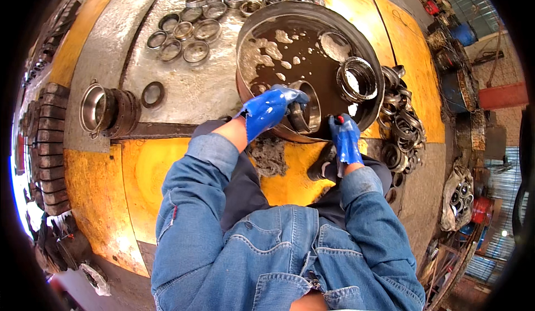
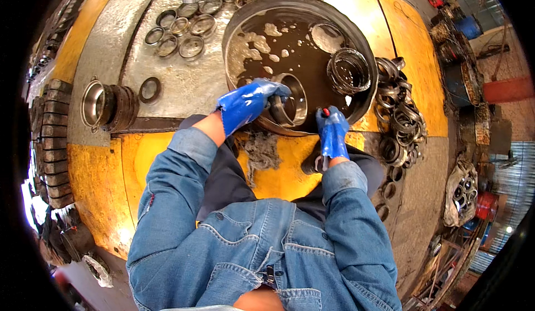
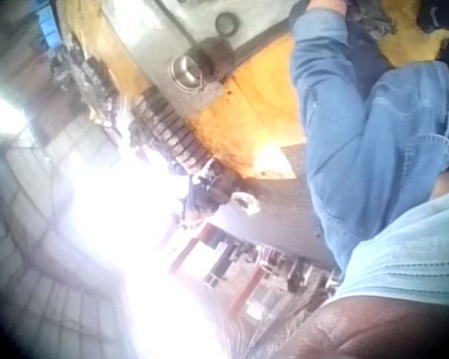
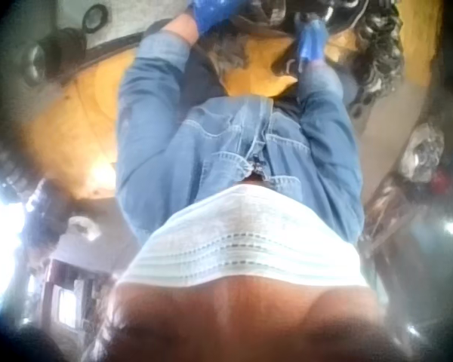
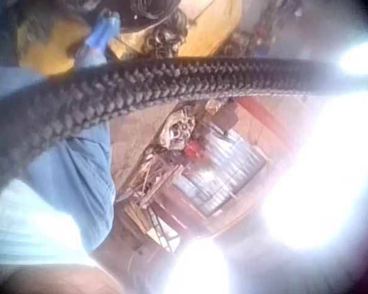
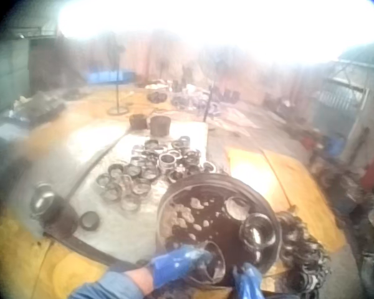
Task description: The person scrubs metal rings with a red-handled brush while dipping them into a container of dark liquid. They repeatedly scrub the rings and place them into a metal bowl on the workbench.
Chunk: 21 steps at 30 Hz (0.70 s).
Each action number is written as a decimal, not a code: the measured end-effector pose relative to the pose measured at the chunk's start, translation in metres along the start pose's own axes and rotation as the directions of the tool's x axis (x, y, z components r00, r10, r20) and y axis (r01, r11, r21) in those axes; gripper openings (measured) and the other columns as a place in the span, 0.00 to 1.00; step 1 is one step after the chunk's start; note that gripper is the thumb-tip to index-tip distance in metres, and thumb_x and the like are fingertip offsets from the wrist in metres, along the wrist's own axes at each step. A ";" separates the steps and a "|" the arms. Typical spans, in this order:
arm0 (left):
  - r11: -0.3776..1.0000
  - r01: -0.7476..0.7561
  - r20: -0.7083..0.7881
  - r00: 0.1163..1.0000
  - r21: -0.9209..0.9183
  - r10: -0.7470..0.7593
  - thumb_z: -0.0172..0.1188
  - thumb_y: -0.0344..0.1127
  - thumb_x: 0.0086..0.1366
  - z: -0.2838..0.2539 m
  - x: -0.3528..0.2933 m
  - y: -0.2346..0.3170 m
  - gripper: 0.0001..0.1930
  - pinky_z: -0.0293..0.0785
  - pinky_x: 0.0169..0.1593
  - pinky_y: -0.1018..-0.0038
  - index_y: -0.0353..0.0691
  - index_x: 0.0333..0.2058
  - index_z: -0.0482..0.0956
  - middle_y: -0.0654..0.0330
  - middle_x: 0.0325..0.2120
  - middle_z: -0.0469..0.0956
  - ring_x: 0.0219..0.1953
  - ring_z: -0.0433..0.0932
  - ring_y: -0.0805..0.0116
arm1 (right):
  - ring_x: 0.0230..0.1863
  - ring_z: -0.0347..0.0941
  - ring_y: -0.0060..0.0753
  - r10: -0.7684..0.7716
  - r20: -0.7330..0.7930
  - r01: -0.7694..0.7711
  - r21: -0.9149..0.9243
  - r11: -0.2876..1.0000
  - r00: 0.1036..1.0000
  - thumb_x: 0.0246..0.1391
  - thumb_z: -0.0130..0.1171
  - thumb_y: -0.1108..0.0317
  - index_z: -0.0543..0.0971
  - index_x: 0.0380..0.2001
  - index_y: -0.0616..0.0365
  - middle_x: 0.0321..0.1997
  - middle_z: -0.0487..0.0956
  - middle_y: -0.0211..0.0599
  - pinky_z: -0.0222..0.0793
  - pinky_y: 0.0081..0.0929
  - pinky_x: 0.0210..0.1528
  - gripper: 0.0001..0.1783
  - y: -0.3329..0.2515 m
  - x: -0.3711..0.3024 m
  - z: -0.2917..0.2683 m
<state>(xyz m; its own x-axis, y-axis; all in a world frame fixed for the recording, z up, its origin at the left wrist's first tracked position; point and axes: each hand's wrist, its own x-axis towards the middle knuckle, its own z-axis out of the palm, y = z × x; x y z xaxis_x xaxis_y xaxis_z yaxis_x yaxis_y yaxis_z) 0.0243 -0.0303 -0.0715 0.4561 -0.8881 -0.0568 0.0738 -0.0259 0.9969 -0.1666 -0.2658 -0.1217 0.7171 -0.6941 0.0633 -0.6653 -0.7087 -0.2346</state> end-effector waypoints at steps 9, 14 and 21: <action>0.993 0.110 -0.017 0.994 -0.052 -0.111 0.45 0.39 0.73 -0.001 -0.001 0.001 0.22 0.72 0.58 0.69 0.33 0.51 0.85 0.52 0.46 0.86 0.48 0.81 0.63 | 0.40 0.82 0.61 -0.004 -0.021 0.004 0.001 1.000 1.000 0.57 0.64 0.46 0.82 0.29 0.55 0.33 0.85 0.52 0.76 0.53 0.42 0.21 -0.010 -0.003 -0.006; 0.971 0.207 -0.081 0.973 -0.124 -0.218 0.49 0.38 0.74 0.006 -0.005 0.012 0.20 0.73 0.51 0.73 0.33 0.49 0.86 0.55 0.42 0.87 0.43 0.81 0.68 | 0.41 0.82 0.59 0.028 -0.006 -0.028 0.005 1.000 1.000 0.57 0.63 0.48 0.83 0.30 0.54 0.35 0.85 0.51 0.77 0.53 0.44 0.19 -0.011 -0.002 -0.002; 0.834 0.285 -0.235 0.953 0.472 -0.193 0.75 0.45 0.56 -0.008 0.049 0.090 0.20 0.79 0.33 0.67 0.33 0.38 0.87 0.54 0.29 0.87 0.28 0.84 0.65 | 0.42 0.84 0.55 0.097 0.059 -0.096 -0.019 0.995 0.994 0.57 0.64 0.47 0.83 0.34 0.50 0.38 0.87 0.47 0.79 0.50 0.46 0.18 -0.016 -0.002 -0.005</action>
<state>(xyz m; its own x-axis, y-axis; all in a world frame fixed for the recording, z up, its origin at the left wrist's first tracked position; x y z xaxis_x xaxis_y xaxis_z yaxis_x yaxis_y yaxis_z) 0.0607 -0.0720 0.0153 0.6286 -0.7334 -0.2589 -0.2267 -0.4912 0.8410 -0.1578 -0.2536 -0.1135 0.6604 -0.7508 -0.0173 -0.7348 -0.6412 -0.2211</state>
